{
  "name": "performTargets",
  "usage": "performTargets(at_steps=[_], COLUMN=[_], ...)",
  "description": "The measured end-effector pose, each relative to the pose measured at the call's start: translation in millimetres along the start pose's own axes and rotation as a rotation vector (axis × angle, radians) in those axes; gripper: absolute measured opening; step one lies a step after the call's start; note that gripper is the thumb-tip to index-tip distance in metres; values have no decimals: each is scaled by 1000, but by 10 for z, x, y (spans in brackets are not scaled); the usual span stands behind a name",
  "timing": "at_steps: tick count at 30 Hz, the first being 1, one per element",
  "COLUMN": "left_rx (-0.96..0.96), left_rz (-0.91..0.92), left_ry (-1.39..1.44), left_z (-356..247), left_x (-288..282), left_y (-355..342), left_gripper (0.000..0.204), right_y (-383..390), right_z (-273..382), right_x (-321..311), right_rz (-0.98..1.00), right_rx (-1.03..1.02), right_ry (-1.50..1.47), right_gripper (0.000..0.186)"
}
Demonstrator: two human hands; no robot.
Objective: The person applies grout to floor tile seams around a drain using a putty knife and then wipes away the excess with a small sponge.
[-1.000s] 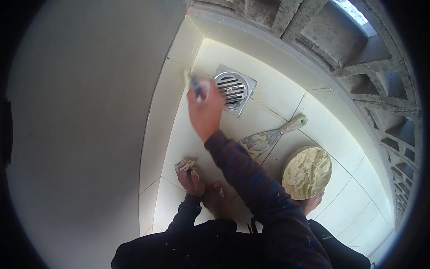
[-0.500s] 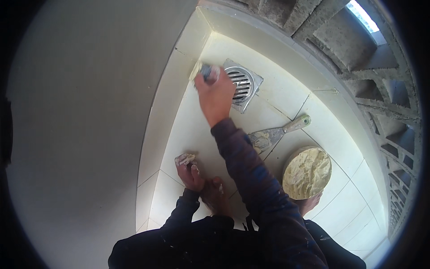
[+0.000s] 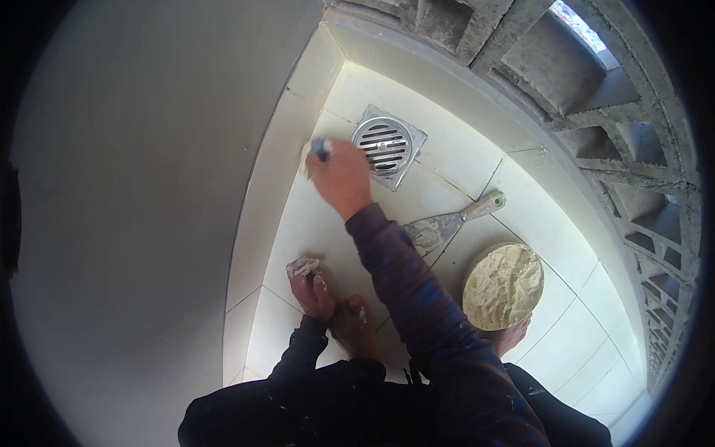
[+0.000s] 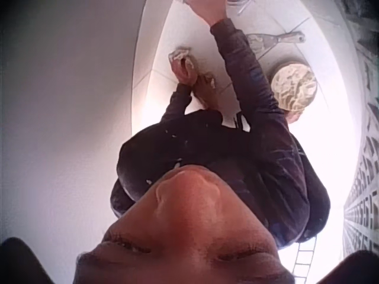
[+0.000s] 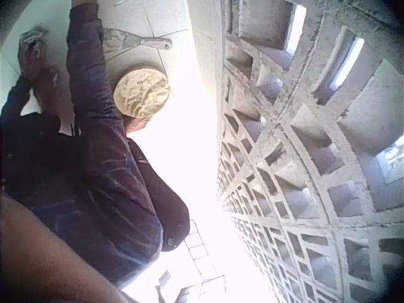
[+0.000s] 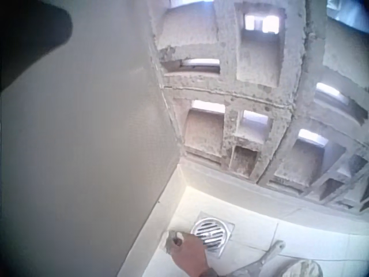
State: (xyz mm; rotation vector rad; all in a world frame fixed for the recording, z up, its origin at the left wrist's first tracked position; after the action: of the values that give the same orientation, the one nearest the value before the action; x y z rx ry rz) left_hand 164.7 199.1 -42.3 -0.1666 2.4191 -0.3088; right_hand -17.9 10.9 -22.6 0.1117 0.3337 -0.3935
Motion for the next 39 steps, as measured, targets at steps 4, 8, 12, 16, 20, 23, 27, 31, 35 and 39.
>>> performTargets(at_steps=[4,8,12,16,20,23,27,31,35,39], left_rx=[-37,-32,-50,-72,-33,-63,-48,-51,-103,-21], left_rz=[4,11,17,7,13,32,-5,7,19,18], left_ry=[-7,25,12,6,-15,-27,15,7,37,16], left_z=[49,-11,-9,69,70,72,19,49,80,50], left_x=[-27,23,18,-48,-16,-28,-5,-33,-6,30], left_y=[44,32,81,79,58,89,22,55,89,60], left_gripper=[33,34,32,30,31,33,36,39,37,34], right_y=[-613,-1154,-747,107,324,-265,-982,-1047,-1186,-1085], right_z=[176,41,-66,126,137,134,88,-40,-19,-77], right_x=[-363,-212,175,415,155,-332,-499,-307,-238,-187], right_rz=[-222,-300,-429,55,157,-140,-256,-386,-374,-411], right_rx=[46,-155,-360,-79,-125,-133,43,98,211,161], right_ry=[173,417,638,368,244,157,167,218,270,180], right_gripper=[30,26,30,24,25,26,28,29,29,27])
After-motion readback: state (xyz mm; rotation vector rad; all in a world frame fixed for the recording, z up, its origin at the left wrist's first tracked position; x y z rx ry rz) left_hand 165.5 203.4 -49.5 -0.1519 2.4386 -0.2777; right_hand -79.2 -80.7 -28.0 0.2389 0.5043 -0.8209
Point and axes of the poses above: each hand's wrist, its own y-axis away from the middle knuckle, its own x-axis out of the palm, z = x × y, the point moved 3 cm from there along -y, towards the middle knuckle, and after that the axes turned 6 degrees about -z, right-handed, at the moved point
